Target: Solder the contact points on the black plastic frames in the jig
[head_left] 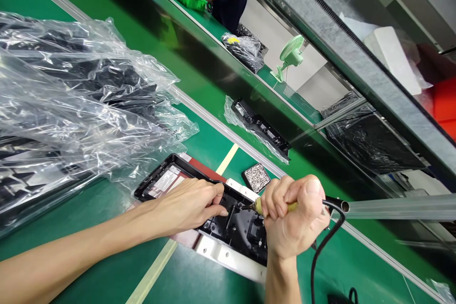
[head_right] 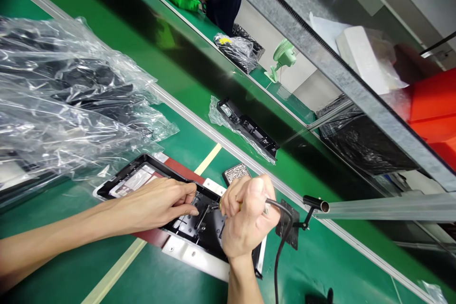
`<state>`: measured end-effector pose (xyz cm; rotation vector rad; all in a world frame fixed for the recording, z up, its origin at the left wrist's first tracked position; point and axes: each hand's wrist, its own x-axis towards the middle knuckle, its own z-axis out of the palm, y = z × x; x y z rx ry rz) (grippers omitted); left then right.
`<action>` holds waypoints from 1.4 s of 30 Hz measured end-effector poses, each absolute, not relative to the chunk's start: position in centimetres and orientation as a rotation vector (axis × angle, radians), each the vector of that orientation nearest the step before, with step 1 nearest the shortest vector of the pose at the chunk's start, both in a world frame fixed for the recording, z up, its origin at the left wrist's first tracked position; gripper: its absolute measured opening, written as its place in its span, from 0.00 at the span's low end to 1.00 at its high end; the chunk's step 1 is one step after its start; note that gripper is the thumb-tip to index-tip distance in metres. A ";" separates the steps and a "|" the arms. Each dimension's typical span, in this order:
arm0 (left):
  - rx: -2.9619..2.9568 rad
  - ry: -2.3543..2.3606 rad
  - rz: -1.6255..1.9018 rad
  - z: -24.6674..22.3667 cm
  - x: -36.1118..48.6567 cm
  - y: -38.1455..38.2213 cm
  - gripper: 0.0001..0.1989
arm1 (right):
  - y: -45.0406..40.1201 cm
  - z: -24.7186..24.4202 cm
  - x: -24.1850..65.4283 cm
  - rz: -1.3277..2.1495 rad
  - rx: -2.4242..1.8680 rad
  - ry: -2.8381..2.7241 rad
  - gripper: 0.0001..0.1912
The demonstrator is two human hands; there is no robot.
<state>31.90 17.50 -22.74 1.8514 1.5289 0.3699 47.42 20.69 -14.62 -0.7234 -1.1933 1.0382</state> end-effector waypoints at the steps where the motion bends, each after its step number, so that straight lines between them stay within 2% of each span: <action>1: 1.852 1.526 0.375 -22.8 31.9 17.5 0.15 | 20.7 -14.7 47.4 1.040 -0.721 -1.196 0.22; 42: 1.850 1.530 0.364 -22.9 31.9 17.5 0.16 | 20.6 -14.5 47.3 1.060 -0.736 -1.175 0.22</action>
